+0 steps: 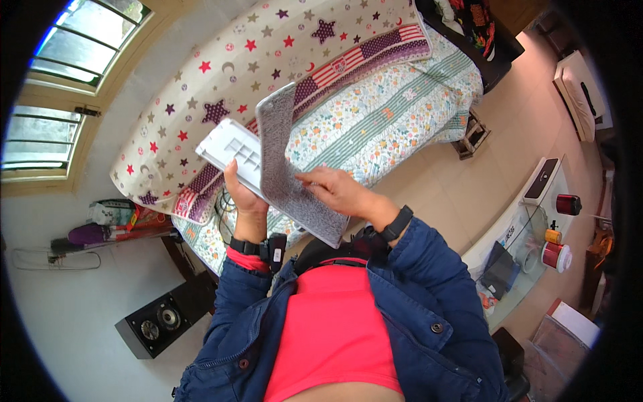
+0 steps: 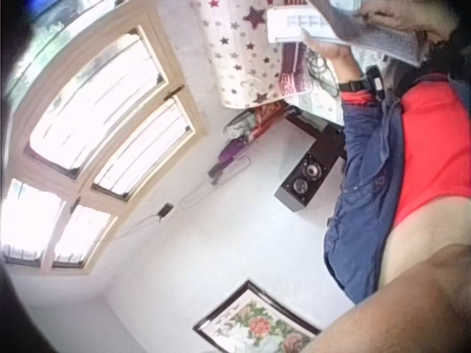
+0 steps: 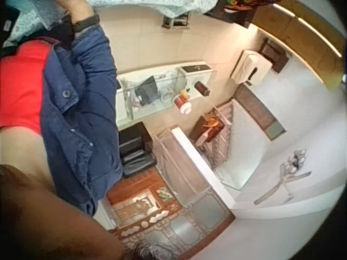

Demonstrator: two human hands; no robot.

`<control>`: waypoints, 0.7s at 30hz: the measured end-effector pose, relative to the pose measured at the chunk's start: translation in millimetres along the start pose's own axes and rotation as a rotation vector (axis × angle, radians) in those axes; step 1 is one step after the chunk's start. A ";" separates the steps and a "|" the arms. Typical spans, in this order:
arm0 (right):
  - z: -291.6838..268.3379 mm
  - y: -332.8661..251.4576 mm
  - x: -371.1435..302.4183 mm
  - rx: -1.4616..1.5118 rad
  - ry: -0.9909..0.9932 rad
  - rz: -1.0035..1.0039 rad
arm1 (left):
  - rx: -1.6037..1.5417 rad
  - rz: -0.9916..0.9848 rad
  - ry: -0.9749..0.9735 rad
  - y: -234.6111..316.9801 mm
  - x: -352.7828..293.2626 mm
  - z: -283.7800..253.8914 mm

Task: The person retrieves a mop head and a mop handle, then assembles them by inserting the head into the handle. They then remove a cleaning pad from the mop head, fold it, and reattach it to the mop head.

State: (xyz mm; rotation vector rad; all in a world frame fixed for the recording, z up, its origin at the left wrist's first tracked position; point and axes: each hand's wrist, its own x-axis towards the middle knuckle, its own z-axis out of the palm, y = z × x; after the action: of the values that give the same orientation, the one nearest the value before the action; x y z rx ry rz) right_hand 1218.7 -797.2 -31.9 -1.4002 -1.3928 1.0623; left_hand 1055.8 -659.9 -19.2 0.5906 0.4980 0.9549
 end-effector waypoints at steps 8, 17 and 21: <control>5.9 6.4 -12.0 -0.138 0.278 -0.131 | -0.110 -0.058 -0.088 -11.4 13.9 -3.3; 10.9 26.4 20.3 0.667 0.435 0.327 | -0.011 -0.214 -0.133 -15.8 16.5 -0.1; -10.6 6.0 16.6 0.175 0.295 -0.236 | -0.023 -0.242 -0.189 -22.8 14.6 6.9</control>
State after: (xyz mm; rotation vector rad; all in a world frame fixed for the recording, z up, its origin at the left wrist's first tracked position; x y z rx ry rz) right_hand 1230.7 -780.7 -34.8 -1.1784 -1.1854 0.7700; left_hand 1081.1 -659.1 -31.2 0.5791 0.3793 0.6665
